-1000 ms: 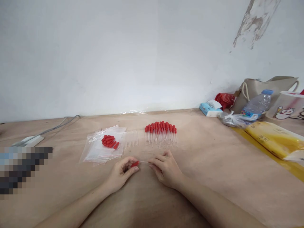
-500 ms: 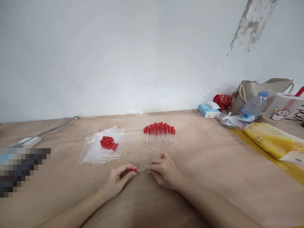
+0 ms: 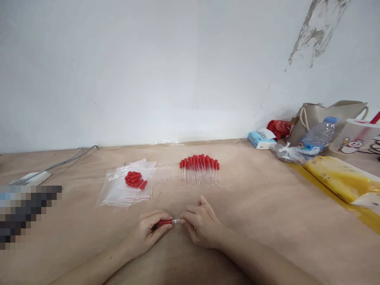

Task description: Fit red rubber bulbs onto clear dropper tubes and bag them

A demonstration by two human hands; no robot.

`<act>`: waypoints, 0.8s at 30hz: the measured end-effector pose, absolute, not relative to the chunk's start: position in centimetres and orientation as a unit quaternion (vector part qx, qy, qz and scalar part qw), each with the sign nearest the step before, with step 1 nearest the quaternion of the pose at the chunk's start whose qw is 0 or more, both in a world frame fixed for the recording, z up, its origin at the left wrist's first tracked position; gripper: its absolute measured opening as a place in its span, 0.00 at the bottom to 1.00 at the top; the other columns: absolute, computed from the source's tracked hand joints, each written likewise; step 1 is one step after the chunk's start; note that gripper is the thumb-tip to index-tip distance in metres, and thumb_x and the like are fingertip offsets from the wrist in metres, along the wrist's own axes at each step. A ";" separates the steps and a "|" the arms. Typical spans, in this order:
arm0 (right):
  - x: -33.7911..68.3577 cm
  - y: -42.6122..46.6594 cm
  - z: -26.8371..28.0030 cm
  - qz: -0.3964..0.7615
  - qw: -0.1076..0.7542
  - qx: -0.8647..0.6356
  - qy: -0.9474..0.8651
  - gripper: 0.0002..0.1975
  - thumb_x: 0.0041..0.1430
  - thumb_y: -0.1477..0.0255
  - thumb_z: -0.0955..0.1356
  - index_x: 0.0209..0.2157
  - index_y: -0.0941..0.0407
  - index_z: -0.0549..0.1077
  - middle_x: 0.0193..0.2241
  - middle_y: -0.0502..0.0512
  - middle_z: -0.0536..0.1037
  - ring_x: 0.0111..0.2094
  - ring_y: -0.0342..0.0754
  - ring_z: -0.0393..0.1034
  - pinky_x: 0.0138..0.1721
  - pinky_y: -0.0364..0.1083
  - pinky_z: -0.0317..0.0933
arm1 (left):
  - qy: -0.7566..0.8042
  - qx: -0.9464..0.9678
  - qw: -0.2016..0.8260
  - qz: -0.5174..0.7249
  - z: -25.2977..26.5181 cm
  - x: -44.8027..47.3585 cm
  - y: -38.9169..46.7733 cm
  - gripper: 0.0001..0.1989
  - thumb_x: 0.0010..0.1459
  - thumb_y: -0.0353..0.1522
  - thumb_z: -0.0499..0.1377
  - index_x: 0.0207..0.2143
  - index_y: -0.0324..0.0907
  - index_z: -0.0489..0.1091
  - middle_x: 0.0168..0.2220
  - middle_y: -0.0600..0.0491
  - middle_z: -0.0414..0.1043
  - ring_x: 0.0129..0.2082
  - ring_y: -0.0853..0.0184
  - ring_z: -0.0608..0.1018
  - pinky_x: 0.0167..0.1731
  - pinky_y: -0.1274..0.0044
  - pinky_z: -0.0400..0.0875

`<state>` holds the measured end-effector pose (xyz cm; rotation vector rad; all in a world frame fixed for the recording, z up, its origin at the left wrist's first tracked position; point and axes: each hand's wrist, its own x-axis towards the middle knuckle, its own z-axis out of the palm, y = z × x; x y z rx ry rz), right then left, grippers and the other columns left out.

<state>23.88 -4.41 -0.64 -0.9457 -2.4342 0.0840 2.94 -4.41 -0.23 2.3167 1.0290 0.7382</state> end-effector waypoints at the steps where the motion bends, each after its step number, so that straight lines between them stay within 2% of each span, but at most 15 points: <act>1: 23.8 -4.4 -0.7 0.032 0.257 -0.351 -0.900 0.09 0.57 0.76 0.58 0.28 0.57 0.68 0.22 0.49 0.70 0.22 0.40 0.56 0.32 0.46 0.43 | 0.377 0.850 0.249 0.270 -0.2 2.9 -4.4 0.09 0.58 0.34 0.51 0.34 0.41 0.69 0.29 0.52 0.70 0.28 0.70 0.71 0.29 0.80 0.64; 7: 23.5 -3.9 0.2 0.016 0.246 -0.372 -0.895 0.10 0.57 0.76 0.59 0.32 0.55 0.71 0.25 0.51 0.73 0.24 0.41 0.60 0.32 0.46 0.45 | 0.371 0.859 0.225 0.272 0.4 2.8 -3.5 0.09 0.59 0.33 0.49 0.35 0.42 0.69 0.32 0.52 0.71 0.32 0.70 0.72 0.34 0.79 0.66; 10: 23.7 -3.7 0.7 0.013 0.261 -0.390 -0.883 0.11 0.56 0.77 0.59 0.33 0.55 0.73 0.25 0.53 0.75 0.25 0.42 0.63 0.35 0.46 0.47 | 0.390 0.852 0.160 0.311 0.5 2.1 -2.5 0.11 0.59 0.33 0.49 0.42 0.44 0.67 0.39 0.49 0.69 0.39 0.66 0.71 0.40 0.74 0.65; 12: 24.2 -3.4 0.9 0.051 0.282 -0.432 -0.855 0.11 0.55 0.76 0.60 0.31 0.55 0.74 0.23 0.52 0.75 0.24 0.42 0.65 0.35 0.46 0.50 | 0.424 0.831 0.102 0.344 0.2 1.3 -1.7 0.14 0.57 0.33 0.51 0.46 0.44 0.64 0.42 0.48 0.67 0.43 0.63 0.69 0.43 0.70 0.64; 14: 24.7 -2.5 1.1 0.129 0.311 -0.493 -0.802 0.10 0.54 0.74 0.61 0.28 0.55 0.74 0.22 0.50 0.75 0.24 0.43 0.66 0.31 0.43 0.54 | 0.453 0.814 0.075 0.355 -0.2 0.4 -0.9 0.12 0.57 0.34 0.52 0.43 0.43 0.66 0.39 0.48 0.67 0.40 0.63 0.69 0.41 0.70 0.65; 16: 25.1 -1.1 1.4 0.205 0.335 -0.555 -0.734 0.09 0.52 0.71 0.62 0.25 0.56 0.73 0.22 0.49 0.75 0.24 0.43 0.67 0.26 0.41 0.55 | 0.468 0.812 0.094 0.335 -0.5 -0.1 -0.2 0.09 0.57 0.34 0.51 0.37 0.42 0.69 0.33 0.50 0.68 0.34 0.65 0.70 0.34 0.73 0.66; 18: 25.0 0.7 1.8 0.230 0.350 -0.608 -0.675 0.10 0.51 0.68 0.62 0.22 0.56 0.71 0.20 0.50 0.74 0.23 0.44 0.68 0.23 0.40 0.55 | 0.471 0.819 0.127 0.302 -0.6 -0.4 0.1 0.10 0.57 0.34 0.50 0.33 0.42 0.69 0.30 0.52 0.67 0.30 0.67 0.70 0.30 0.75 0.66; 20: 24.4 2.6 2.3 0.206 0.365 -0.650 -0.633 0.12 0.51 0.66 0.62 0.20 0.56 0.70 0.20 0.51 0.74 0.24 0.45 0.68 0.26 0.41 0.56 | 0.469 0.824 0.140 0.285 -0.5 -0.3 0.1 0.10 0.57 0.35 0.50 0.33 0.42 0.70 0.29 0.52 0.67 0.29 0.67 0.70 0.30 0.75 0.65; 24: 22.2 5.4 2.6 0.124 0.342 -0.715 -0.597 0.13 0.51 0.66 0.62 0.19 0.55 0.71 0.22 0.51 0.75 0.27 0.47 0.68 0.38 0.48 0.54 | 0.467 0.823 0.146 0.289 -0.2 -0.1 -0.1 0.10 0.57 0.35 0.50 0.33 0.42 0.70 0.29 0.51 0.67 0.29 0.67 0.70 0.30 0.75 0.65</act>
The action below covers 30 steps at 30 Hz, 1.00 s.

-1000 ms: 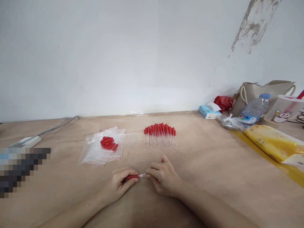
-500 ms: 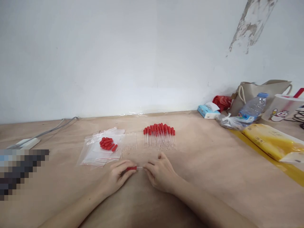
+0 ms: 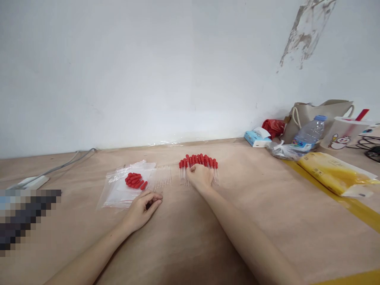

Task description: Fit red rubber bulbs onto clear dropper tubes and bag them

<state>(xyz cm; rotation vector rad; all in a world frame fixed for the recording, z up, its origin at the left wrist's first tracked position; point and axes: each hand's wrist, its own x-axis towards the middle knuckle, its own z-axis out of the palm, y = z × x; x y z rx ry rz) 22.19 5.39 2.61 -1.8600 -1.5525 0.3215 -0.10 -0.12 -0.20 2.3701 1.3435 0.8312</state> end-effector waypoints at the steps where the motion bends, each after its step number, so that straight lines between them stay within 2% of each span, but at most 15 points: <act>1: 21.7 5.8 2.5 0.110 0.331 -0.725 -0.594 0.13 0.51 0.66 0.62 0.19 0.55 0.70 0.21 0.51 0.74 0.27 0.47 0.68 0.40 0.50 0.52 | 0.467 0.823 0.149 0.289 -0.1 -0.1 -0.1 0.10 0.57 0.34 0.50 0.33 0.42 0.70 0.29 0.52 0.67 0.29 0.67 0.70 0.30 0.75 0.65; 5: 21.1 6.7 1.5 0.095 0.312 -0.737 -0.592 0.13 0.50 0.67 0.62 0.16 0.56 0.68 0.19 0.50 0.73 0.26 0.47 0.67 0.44 0.54 0.47 | 0.468 0.820 0.157 0.290 -0.1 -0.2 -0.1 0.09 0.56 0.34 0.50 0.33 0.42 0.70 0.29 0.52 0.67 0.29 0.67 0.70 0.30 0.76 0.65; 11: 21.8 6.2 1.0 0.061 0.308 -0.727 -0.611 0.18 0.52 0.56 0.61 0.20 0.56 0.68 0.21 0.49 0.74 0.25 0.45 0.66 0.46 0.54 0.43 | 0.471 0.823 0.147 0.282 -0.1 -0.1 -0.2 0.10 0.57 0.34 0.50 0.34 0.42 0.69 0.29 0.52 0.68 0.29 0.68 0.70 0.29 0.76 0.65; 14: 21.2 5.6 1.4 0.043 0.307 -0.700 -0.643 0.15 0.54 0.61 0.61 0.24 0.55 0.71 0.25 0.51 0.76 0.30 0.46 0.68 0.45 0.53 0.45 | 0.490 0.812 0.069 0.309 0.3 -0.8 0.6 0.10 0.57 0.34 0.49 0.31 0.41 0.69 0.30 0.52 0.68 0.31 0.67 0.71 0.32 0.76 0.66; 18: 18.8 5.6 2.1 0.102 0.254 -0.676 -0.684 0.11 0.54 0.68 0.61 0.29 0.56 0.73 0.31 0.57 0.76 0.36 0.50 0.69 0.38 0.47 0.54 | 0.530 0.778 -0.086 0.327 0.5 -2.7 2.4 0.10 0.57 0.34 0.49 0.31 0.40 0.68 0.32 0.49 0.67 0.36 0.63 0.71 0.37 0.72 0.65; 22: 16.1 6.8 2.2 0.152 0.218 -0.690 -0.673 0.09 0.51 0.72 0.63 0.31 0.60 0.74 0.30 0.62 0.76 0.32 0.52 0.71 0.28 0.44 0.58 | 0.567 0.769 -0.100 0.279 -0.4 -3.8 3.5 0.11 0.57 0.35 0.49 0.35 0.41 0.68 0.35 0.49 0.67 0.34 0.63 0.73 0.33 0.74 0.66; 26: 14.7 8.1 2.1 0.184 0.197 -0.701 -0.660 0.11 0.46 0.77 0.65 0.34 0.62 0.73 0.33 0.66 0.75 0.34 0.54 0.71 0.27 0.44 0.61 | 0.594 0.761 -0.107 0.237 -0.9 -3.5 3.4 0.11 0.57 0.34 0.49 0.35 0.40 0.68 0.35 0.48 0.68 0.31 0.64 0.73 0.30 0.75 0.67; 30: 14.2 9.0 1.9 0.213 0.183 -0.701 -0.656 0.12 0.44 0.78 0.66 0.34 0.62 0.74 0.32 0.66 0.76 0.33 0.53 0.72 0.28 0.44 0.62 | 0.615 0.753 -0.123 0.201 -0.8 -3.0 3.2 0.10 0.57 0.32 0.48 0.37 0.38 0.66 0.36 0.46 0.68 0.33 0.61 0.73 0.31 0.73 0.67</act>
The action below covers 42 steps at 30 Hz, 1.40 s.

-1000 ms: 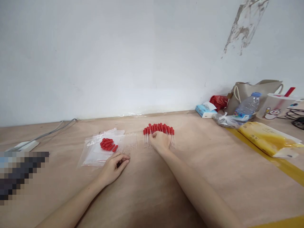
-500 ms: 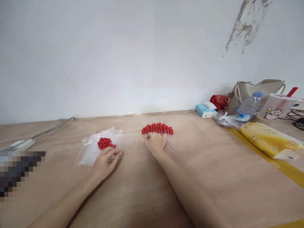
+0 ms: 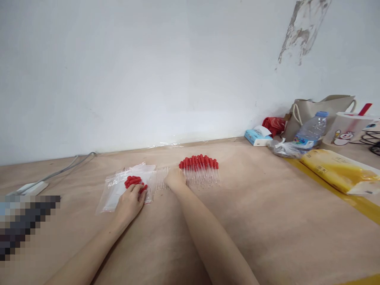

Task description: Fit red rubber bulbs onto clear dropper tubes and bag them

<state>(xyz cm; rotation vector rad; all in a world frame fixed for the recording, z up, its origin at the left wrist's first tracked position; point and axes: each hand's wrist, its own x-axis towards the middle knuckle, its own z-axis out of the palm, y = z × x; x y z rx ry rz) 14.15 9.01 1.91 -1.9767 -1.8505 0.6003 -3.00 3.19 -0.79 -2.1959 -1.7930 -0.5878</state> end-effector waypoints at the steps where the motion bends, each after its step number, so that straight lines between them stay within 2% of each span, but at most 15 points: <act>1: 14.1 9.2 1.9 0.220 0.180 -0.699 -0.656 0.12 0.44 0.78 0.65 0.34 0.62 0.73 0.30 0.65 0.76 0.33 0.53 0.72 0.28 0.44 0.62 | -0.617 -0.751 0.126 -0.201 -0.8 -3.0 3.2 0.10 0.56 0.31 0.49 0.37 0.38 0.66 0.36 0.46 0.68 0.34 0.61 0.73 0.31 0.73 0.67; 5: 14.4 9.4 2.0 0.241 0.178 -0.685 -0.664 0.09 0.45 0.77 0.65 0.32 0.61 0.73 0.24 0.61 0.75 0.28 0.51 0.72 0.25 0.43 0.61 | -0.593 -0.746 0.159 -0.259 -0.9 -3.1 3.1 0.14 0.56 0.30 0.49 0.45 0.38 0.62 0.39 0.44 0.66 0.37 0.60 0.72 0.33 0.72 0.68; 9: 16.5 7.3 3.0 0.226 0.210 -0.652 -0.693 0.06 0.51 0.73 0.62 0.28 0.60 0.70 0.27 0.60 0.74 0.30 0.50 0.70 0.27 0.43 0.59 | -0.525 -0.757 0.136 -0.365 -0.7 -2.5 2.4 0.15 0.58 0.29 0.46 0.47 0.36 0.62 0.38 0.45 0.63 0.39 0.62 0.69 0.38 0.72 0.67; 13: 20.7 3.1 2.8 0.211 0.257 -0.577 -0.746 0.06 0.57 0.71 0.59 0.33 0.57 0.65 0.29 0.54 0.73 0.30 0.44 0.67 0.30 0.41 0.58 | -0.503 -0.763 -0.018 -0.406 -0.1 -0.2 0.4 0.12 0.59 0.30 0.46 0.40 0.39 0.66 0.36 0.48 0.62 0.38 0.65 0.69 0.39 0.73 0.66; 15: 22.7 1.0 1.8 0.212 0.322 -0.476 -0.790 0.07 0.59 0.71 0.57 0.34 0.56 0.64 0.28 0.53 0.72 0.28 0.43 0.65 0.30 0.42 0.59 | -0.498 -0.761 -0.113 -0.399 0.1 1.3 -0.8 0.10 0.59 0.32 0.48 0.38 0.41 0.66 0.36 0.50 0.63 0.37 0.66 0.69 0.37 0.74 0.66; 17: 24.2 -0.8 0.6 0.184 0.362 -0.428 -0.808 0.08 0.59 0.73 0.58 0.39 0.57 0.63 0.32 0.54 0.72 0.32 0.44 0.65 0.34 0.44 0.59 | -0.489 -0.756 -0.210 -0.382 0.1 2.5 -1.9 0.08 0.58 0.34 0.50 0.35 0.41 0.66 0.34 0.52 0.66 0.34 0.68 0.70 0.35 0.76 0.66; 19: 25.0 -2.1 -0.4 0.151 0.357 -0.398 -0.832 0.12 0.58 0.75 0.59 0.45 0.55 0.63 0.34 0.55 0.72 0.35 0.45 0.65 0.38 0.45 0.58 | -0.471 -0.752 -0.287 -0.361 0.1 3.3 -2.5 0.07 0.57 0.34 0.51 0.33 0.41 0.65 0.31 0.53 0.67 0.32 0.69 0.70 0.33 0.77 0.66; 21: 25.1 -2.9 -0.9 0.128 0.350 -0.388 -0.843 0.13 0.58 0.75 0.59 0.45 0.54 0.64 0.32 0.53 0.72 0.33 0.45 0.64 0.37 0.46 0.56 | -0.456 -0.753 -0.326 -0.345 0.0 3.6 -2.9 0.06 0.57 0.34 0.51 0.33 0.40 0.64 0.30 0.54 0.68 0.30 0.70 0.70 0.32 0.78 0.65; 25: 24.8 -3.3 -1.0 0.113 0.362 -0.397 -0.836 0.09 0.57 0.75 0.60 0.39 0.56 0.68 0.25 0.51 0.70 0.25 0.43 0.62 0.34 0.46 0.54 | -0.448 -0.743 -0.358 -0.346 -0.2 3.3 -2.9 0.08 0.56 0.34 0.52 0.38 0.42 0.65 0.33 0.53 0.70 0.34 0.68 0.72 0.34 0.77 0.65; 29: 24.8 -3.2 -0.9 0.107 0.362 -0.385 -0.842 0.08 0.56 0.75 0.60 0.37 0.56 0.68 0.25 0.51 0.71 0.25 0.42 0.63 0.35 0.46 0.53 | -0.442 -0.733 -0.381 -0.349 -0.4 3.0 -2.7 0.13 0.56 0.35 0.53 0.44 0.43 0.64 0.38 0.52 0.72 0.38 0.67 0.73 0.39 0.74 0.66; 34: 24.8 -3.4 -0.9 0.105 0.350 -0.372 -0.853 0.08 0.56 0.76 0.61 0.37 0.56 0.69 0.26 0.51 0.73 0.26 0.42 0.64 0.37 0.47 0.52 | -0.446 -0.738 -0.367 -0.348 -0.6 2.9 -2.6 0.12 0.56 0.36 0.52 0.42 0.42 0.65 0.38 0.51 0.72 0.37 0.67 0.74 0.37 0.75 0.67; 42: 25.0 -2.9 -1.6 0.099 0.344 -0.348 -0.866 0.10 0.58 0.74 0.61 0.41 0.54 0.69 0.28 0.51 0.73 0.28 0.42 0.64 0.37 0.47 0.50 | -0.462 -0.752 -0.322 -0.341 -1.3 2.8 -2.4 0.11 0.55 0.37 0.54 0.37 0.41 0.68 0.32 0.54 0.72 0.30 0.69 0.72 0.31 0.78 0.66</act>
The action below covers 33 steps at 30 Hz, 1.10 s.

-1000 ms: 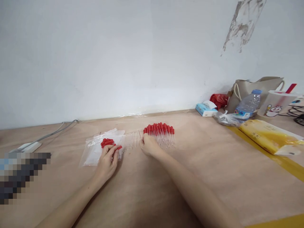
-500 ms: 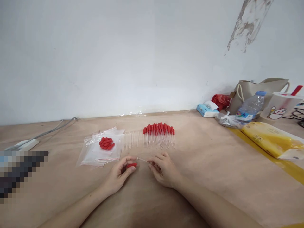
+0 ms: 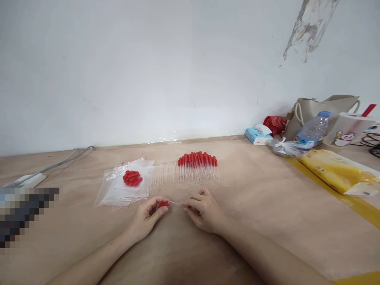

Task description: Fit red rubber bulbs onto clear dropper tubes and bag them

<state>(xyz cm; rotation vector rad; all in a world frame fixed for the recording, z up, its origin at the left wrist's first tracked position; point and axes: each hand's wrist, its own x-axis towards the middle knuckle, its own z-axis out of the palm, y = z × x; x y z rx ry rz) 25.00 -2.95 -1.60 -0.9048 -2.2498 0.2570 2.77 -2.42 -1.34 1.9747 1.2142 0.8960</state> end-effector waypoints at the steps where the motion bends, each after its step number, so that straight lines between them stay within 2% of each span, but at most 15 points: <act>1: 25.1 -2.9 -1.7 0.101 0.342 -0.348 -0.867 0.10 0.58 0.74 0.61 0.40 0.54 0.70 0.28 0.51 0.73 0.28 0.42 0.64 0.37 0.47 0.50 | 0.461 0.753 0.323 0.342 -1.4 2.8 -2.5 0.10 0.55 0.37 0.54 0.36 0.41 0.68 0.31 0.54 0.72 0.30 0.69 0.72 0.30 0.79 0.66; 9: 25.4 -3.0 -1.0 0.120 0.313 -0.341 -0.878 0.09 0.58 0.71 0.62 0.36 0.54 0.73 0.25 0.51 0.73 0.26 0.41 0.63 0.36 0.46 0.48 | 0.425 0.776 0.332 0.327 -0.8 2.7 -3.4 0.08 0.56 0.35 0.53 0.36 0.42 0.69 0.31 0.54 0.72 0.31 0.70 0.73 0.33 0.80 0.66; 17: 25.5 -3.0 -0.7 0.061 0.294 -0.335 -0.893 0.10 0.58 0.71 0.61 0.39 0.51 0.73 0.27 0.50 0.75 0.25 0.40 0.64 0.35 0.47 0.45 | 0.402 0.826 0.272 0.288 0.0 2.9 -3.8 0.08 0.57 0.35 0.52 0.33 0.42 0.69 0.29 0.54 0.72 0.28 0.70 0.72 0.29 0.80 0.65; 26: 24.4 -4.0 -0.4 0.035 0.274 -0.356 -0.893 0.10 0.58 0.73 0.59 0.29 0.56 0.71 0.22 0.50 0.71 0.23 0.41 0.59 0.32 0.47 0.42 | 0.385 0.850 0.243 0.264 -0.1 3.0 -4.1 0.08 0.57 0.35 0.51 0.33 0.41 0.68 0.27 0.54 0.69 0.26 0.71 0.70 0.27 0.81 0.63; 33: 24.0 -3.9 -0.3 0.040 0.252 -0.360 -0.897 0.11 0.57 0.74 0.58 0.28 0.56 0.70 0.21 0.50 0.70 0.22 0.40 0.57 0.31 0.46 0.42 | 0.380 0.853 0.245 0.258 0.0 3.1 -3.9 0.09 0.58 0.35 0.51 0.33 0.41 0.68 0.28 0.53 0.69 0.27 0.71 0.70 0.27 0.80 0.63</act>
